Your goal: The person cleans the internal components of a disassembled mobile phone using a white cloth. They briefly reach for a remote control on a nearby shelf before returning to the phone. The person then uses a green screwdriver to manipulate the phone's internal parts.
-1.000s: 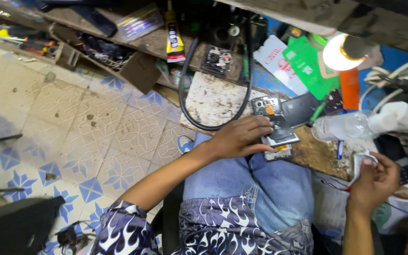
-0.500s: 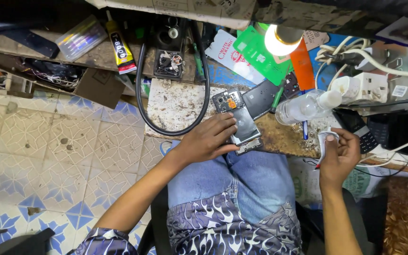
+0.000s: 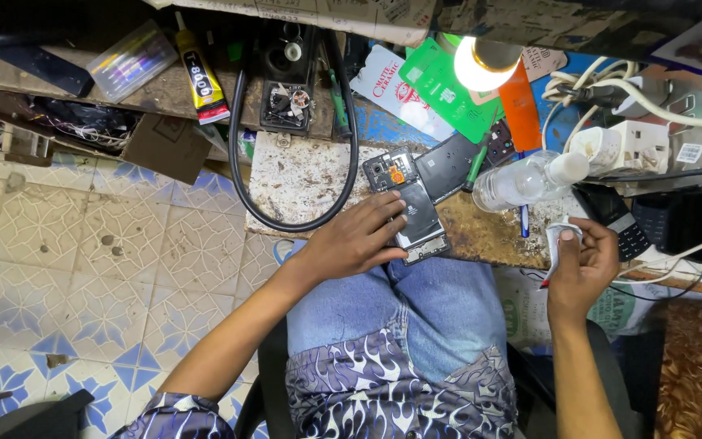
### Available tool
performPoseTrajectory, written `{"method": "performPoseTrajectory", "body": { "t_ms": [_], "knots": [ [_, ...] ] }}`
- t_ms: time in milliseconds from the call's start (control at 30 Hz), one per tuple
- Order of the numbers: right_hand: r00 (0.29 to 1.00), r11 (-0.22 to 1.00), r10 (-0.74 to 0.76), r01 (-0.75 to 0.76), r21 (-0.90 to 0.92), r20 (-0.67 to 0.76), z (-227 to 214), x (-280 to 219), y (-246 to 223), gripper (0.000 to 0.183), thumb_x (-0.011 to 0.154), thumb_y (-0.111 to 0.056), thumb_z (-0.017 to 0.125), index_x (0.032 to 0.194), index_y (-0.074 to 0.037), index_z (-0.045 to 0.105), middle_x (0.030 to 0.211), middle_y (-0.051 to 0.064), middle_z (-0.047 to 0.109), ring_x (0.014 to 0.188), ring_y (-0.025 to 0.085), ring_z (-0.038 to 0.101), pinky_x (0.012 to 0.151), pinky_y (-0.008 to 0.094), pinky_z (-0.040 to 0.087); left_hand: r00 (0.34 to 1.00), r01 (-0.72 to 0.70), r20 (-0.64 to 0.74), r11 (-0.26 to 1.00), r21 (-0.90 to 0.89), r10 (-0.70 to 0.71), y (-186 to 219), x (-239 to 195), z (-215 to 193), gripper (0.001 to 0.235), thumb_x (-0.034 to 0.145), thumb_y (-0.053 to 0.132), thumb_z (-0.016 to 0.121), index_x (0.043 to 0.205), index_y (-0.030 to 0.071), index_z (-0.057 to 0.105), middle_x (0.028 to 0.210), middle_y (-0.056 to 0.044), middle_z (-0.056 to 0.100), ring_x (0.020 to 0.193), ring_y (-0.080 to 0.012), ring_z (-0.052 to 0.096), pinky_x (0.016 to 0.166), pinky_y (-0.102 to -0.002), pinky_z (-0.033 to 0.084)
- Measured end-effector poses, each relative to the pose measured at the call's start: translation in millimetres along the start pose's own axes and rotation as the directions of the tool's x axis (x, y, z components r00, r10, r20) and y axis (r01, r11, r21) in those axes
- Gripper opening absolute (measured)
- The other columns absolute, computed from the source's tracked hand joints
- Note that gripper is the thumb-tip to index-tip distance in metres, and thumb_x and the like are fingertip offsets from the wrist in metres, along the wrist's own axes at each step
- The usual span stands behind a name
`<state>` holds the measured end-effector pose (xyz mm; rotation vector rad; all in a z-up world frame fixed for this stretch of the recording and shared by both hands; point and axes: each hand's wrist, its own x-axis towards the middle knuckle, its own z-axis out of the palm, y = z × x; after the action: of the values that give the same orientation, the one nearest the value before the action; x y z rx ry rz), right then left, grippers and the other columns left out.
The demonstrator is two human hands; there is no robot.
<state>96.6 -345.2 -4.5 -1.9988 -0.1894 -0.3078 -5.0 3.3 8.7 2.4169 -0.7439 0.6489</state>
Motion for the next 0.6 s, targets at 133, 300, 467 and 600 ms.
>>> {"method": "performPoseTrajectory", "body": {
  "t_ms": [133, 300, 467, 600],
  "knots": [
    [1.000, 1.000, 0.005, -0.005, -0.019, 0.008, -2, 0, -1, 0.018, 0.112, -0.016, 0.062, 0.125, -0.003, 0.062, 0.107, 0.007, 0.057, 0.083, 0.011, 0.046, 0.073, 0.026, 0.036, 1.000, 0.003, -0.005, 1.000, -0.020, -0.003, 0, -1, 1, 0.051, 0.099, 0.038, 0.071, 0.125, -0.005, 0.059, 0.131, -0.025, 0.060, 0.131, -0.0426, 0.056, 0.109, -0.051, 0.052],
    [0.970, 0.875, 0.179, -0.234, 0.424, 0.165, -10, 7, -18, 0.025, 0.097, -0.007, 0.057, 0.122, -0.010, 0.058, 0.075, -0.002, 0.052, 0.052, 0.006, 0.044, 0.048, 0.022, 0.036, 1.000, 0.022, 0.011, 1.000, -0.005, -0.022, 2, 0, -2, 0.051, 0.099, 0.039, 0.070, 0.125, -0.004, 0.059, 0.132, -0.024, 0.060, 0.132, -0.0407, 0.056, 0.110, -0.050, 0.052],
    [0.860, 0.944, 0.172, -0.283, 0.169, 0.480, 4, -12, -65, 0.045, 0.090, -0.022, 0.057, 0.132, -0.009, 0.067, 0.102, 0.012, 0.067, 0.074, 0.018, 0.061, 0.063, 0.031, 0.049, 0.998, 0.014, -0.060, 0.999, -0.048, -0.017, -2, -1, 6, 0.049, 0.098, 0.035, 0.071, 0.126, -0.003, 0.063, 0.127, -0.024, 0.063, 0.127, -0.0415, 0.060, 0.107, -0.049, 0.052],
    [0.718, 0.961, 0.180, -0.274, 0.036, 0.673, 34, -22, -92, 0.058, 0.084, -0.019, 0.053, 0.140, -0.007, 0.065, 0.124, 0.029, 0.069, 0.107, 0.049, 0.066, 0.095, 0.060, 0.049, 0.991, -0.003, -0.130, 0.994, -0.107, -0.011, -2, 1, 6, 0.046, 0.097, 0.031, 0.072, 0.125, -0.005, 0.067, 0.120, -0.026, 0.066, 0.122, -0.0439, 0.063, 0.105, -0.051, 0.052]
  ]
}}
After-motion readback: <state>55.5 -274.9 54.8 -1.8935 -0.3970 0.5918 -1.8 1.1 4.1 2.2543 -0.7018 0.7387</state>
